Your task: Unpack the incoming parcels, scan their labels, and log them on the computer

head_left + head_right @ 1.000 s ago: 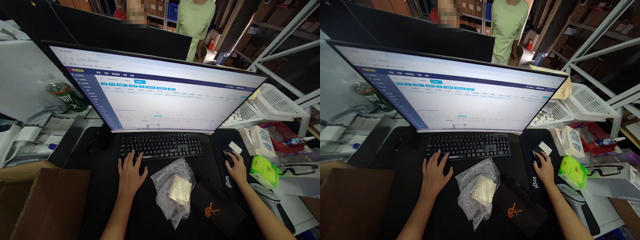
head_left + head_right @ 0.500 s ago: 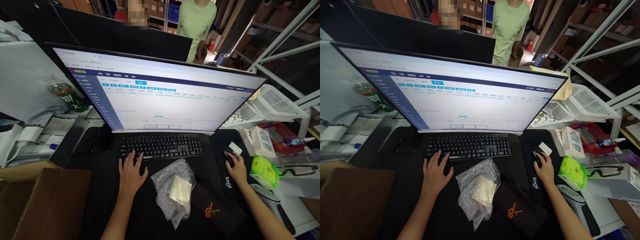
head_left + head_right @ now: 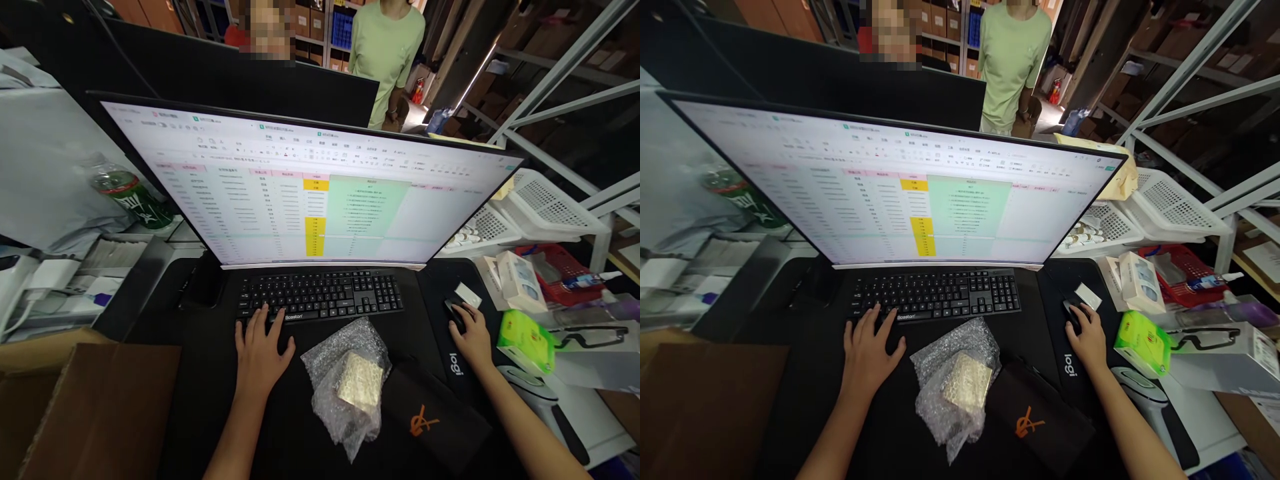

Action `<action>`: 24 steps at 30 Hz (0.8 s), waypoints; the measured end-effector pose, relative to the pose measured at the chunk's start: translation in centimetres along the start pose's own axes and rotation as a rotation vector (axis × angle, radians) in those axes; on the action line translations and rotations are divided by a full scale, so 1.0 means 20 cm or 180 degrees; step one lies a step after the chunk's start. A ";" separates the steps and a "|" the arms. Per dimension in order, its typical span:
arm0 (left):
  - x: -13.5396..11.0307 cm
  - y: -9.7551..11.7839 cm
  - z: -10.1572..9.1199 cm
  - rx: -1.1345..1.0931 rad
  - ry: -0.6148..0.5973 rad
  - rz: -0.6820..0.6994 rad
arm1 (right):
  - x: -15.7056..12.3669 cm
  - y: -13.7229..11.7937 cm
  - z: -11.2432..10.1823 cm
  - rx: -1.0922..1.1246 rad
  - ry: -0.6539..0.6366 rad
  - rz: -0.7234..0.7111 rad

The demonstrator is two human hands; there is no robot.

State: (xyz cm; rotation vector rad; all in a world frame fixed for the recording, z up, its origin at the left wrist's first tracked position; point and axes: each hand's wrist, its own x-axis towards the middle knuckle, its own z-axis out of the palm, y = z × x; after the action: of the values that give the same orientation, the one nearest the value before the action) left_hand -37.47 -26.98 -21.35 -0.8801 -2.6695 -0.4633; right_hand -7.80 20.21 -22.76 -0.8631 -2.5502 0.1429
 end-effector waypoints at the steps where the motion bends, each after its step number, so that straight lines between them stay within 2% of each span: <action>1: 0.00 0.00 0.00 0.0008 0.0006 0.0006 | 0.00 0.00 0.00 0.0001 0.0000 -0.0007; 9: 0.00 0.00 -0.01 0.0083 -0.0071 -0.0022 | 0.00 0.01 0.01 -0.0010 0.0023 -0.0013; 24: 0.00 0.00 -0.01 0.0083 0.0008 0.0068 | -0.01 0.03 0.01 -0.0025 0.0013 -0.0082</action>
State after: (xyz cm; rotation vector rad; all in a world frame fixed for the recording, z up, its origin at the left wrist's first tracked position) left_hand -37.39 -27.14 -21.12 -0.8989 -2.6549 -0.4235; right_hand -7.47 20.55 -23.20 -0.8322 -2.5585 0.1231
